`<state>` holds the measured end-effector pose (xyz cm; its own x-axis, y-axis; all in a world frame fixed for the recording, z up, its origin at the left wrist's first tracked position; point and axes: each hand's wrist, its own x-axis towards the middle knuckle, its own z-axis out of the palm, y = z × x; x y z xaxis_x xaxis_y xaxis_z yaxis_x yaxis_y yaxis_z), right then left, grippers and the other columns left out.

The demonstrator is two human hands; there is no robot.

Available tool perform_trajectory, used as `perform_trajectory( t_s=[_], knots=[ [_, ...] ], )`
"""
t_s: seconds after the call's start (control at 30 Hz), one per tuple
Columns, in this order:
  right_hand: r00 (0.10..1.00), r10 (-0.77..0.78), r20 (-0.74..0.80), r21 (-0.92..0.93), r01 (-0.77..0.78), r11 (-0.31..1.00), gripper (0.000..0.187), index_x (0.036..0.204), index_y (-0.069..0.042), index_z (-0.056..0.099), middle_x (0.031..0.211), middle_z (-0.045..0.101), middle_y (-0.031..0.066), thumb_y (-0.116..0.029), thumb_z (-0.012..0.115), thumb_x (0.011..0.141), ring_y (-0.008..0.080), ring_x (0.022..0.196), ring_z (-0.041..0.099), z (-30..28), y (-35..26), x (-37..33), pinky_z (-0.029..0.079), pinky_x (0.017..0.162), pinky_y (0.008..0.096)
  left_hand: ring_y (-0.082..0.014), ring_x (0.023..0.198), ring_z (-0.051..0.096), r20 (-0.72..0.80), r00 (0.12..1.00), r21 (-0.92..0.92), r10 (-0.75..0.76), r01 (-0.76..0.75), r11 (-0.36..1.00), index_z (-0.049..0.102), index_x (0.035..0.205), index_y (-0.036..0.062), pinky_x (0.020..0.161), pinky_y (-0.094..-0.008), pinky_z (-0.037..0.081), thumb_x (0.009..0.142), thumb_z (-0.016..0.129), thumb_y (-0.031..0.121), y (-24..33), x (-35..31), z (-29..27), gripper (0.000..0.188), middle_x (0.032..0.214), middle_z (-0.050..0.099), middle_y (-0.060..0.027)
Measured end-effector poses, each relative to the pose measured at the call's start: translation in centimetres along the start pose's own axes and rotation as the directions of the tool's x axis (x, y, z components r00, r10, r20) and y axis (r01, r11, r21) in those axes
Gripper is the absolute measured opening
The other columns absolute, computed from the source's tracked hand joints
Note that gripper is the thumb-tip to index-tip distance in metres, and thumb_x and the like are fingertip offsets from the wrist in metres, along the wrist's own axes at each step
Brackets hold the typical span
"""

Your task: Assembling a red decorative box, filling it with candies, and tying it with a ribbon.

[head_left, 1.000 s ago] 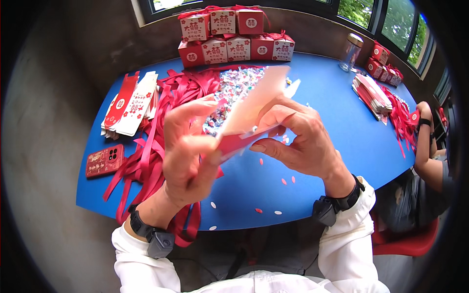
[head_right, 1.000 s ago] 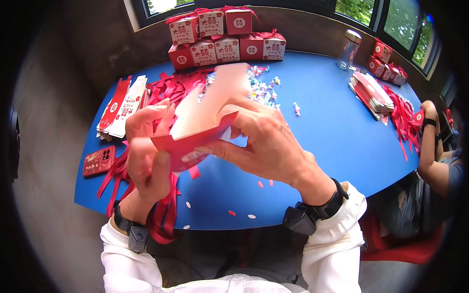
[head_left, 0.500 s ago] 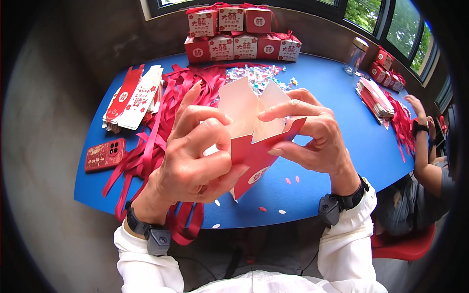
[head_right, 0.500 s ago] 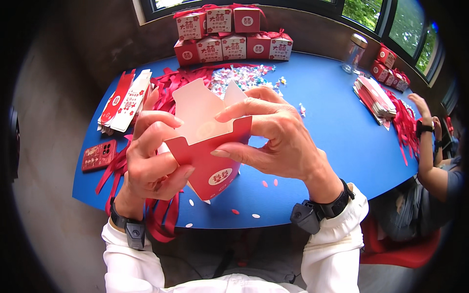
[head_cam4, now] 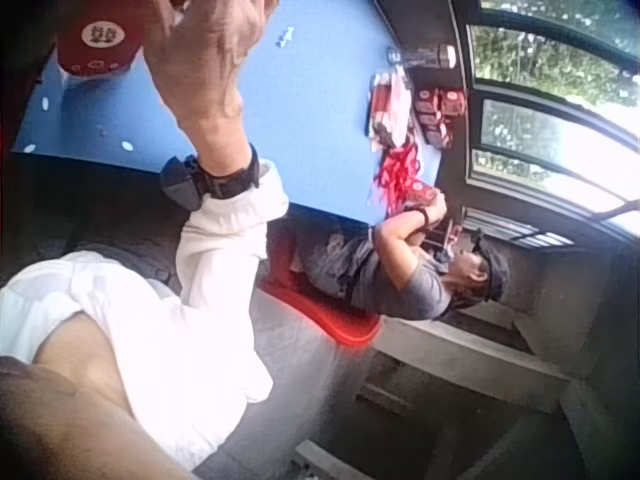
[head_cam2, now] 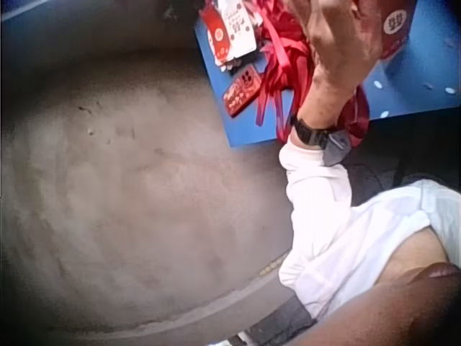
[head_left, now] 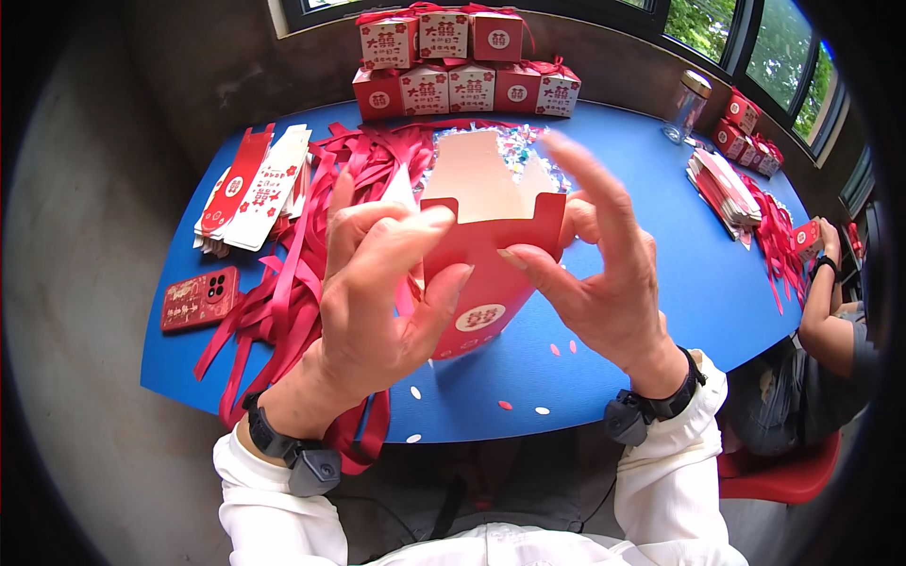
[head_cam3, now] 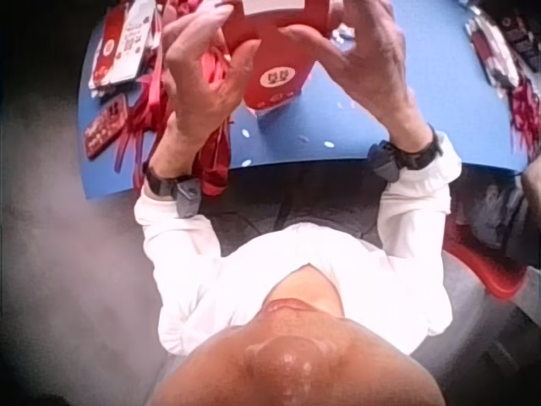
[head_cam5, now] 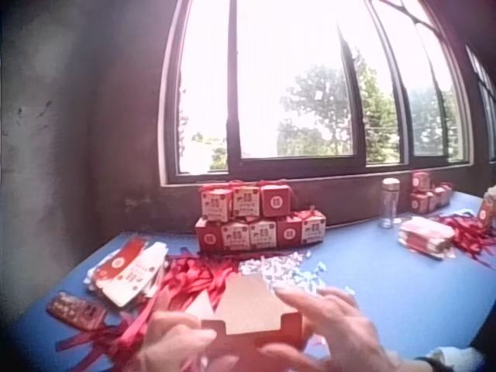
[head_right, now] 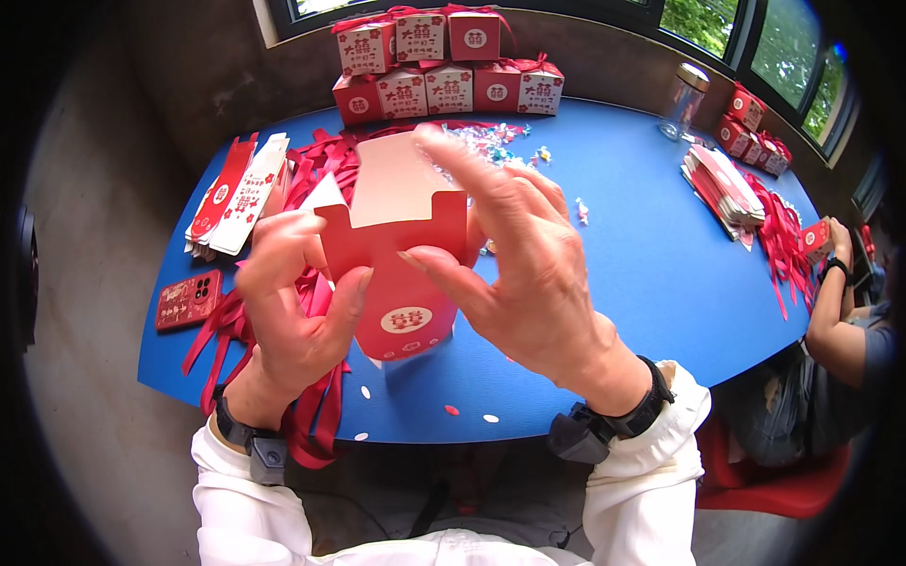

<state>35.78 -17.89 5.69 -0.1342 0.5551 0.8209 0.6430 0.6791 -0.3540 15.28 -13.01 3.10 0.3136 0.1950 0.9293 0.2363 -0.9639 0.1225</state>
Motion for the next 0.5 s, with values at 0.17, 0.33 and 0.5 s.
perform_trajectory(
  t_s=[0.17, 0.33, 0.5],
  knots=[
    [0.976, -0.158, 0.153, -0.403, 0.207, 0.892, 0.049, 0.125, -0.007, 0.063, 0.094, 0.069, 0.0045, -0.018, 0.080, 0.080, 0.0201, 0.081, 0.059, -0.9, 0.3, 0.0, 0.037, 0.100, 0.0437, -0.0276, 0.091, 0.052, 0.158, 0.986, 0.267, 0.046, -0.087, 0.960, 0.066, 0.105, 0.0022, 0.086, -0.0387, 0.043, 0.085, 0.072, 0.010, 1.4, 0.6, -0.4, 0.022, 0.084, 0.053, -0.0091],
    [0.977, -0.186, 0.107, -0.464, 0.215, 0.860, 0.043, 0.122, -0.008, 0.065, 0.089, 0.059, 0.0037, -0.029, 0.074, 0.084, 0.0221, 0.085, 0.053, 0.0, 0.6, 0.1, 0.032, 0.100, 0.0457, -0.0282, 0.095, 0.050, 0.203, 0.979, 0.368, 0.021, -0.096, 0.925, 0.069, 0.106, 0.0013, 0.085, -0.0387, 0.043, 0.085, 0.072, 0.012, 1.8, 0.6, -0.5, 0.024, 0.085, 0.051, -0.0079],
    [0.956, -0.155, 0.250, -0.477, 0.261, 0.840, 0.039, 0.107, -0.010, 0.072, 0.087, 0.053, 0.0047, -0.043, 0.069, 0.086, 0.0234, 0.086, 0.050, -0.9, 0.6, 0.2, 0.031, 0.099, 0.0463, -0.0299, 0.099, 0.049, 0.228, 0.974, 0.402, -0.019, -0.076, 0.912, 0.071, 0.100, 0.0013, 0.093, -0.0444, 0.040, 0.082, 0.073, 0.013, 1.7, 0.4, -0.3, 0.022, 0.091, 0.051, -0.0089]
  ],
)
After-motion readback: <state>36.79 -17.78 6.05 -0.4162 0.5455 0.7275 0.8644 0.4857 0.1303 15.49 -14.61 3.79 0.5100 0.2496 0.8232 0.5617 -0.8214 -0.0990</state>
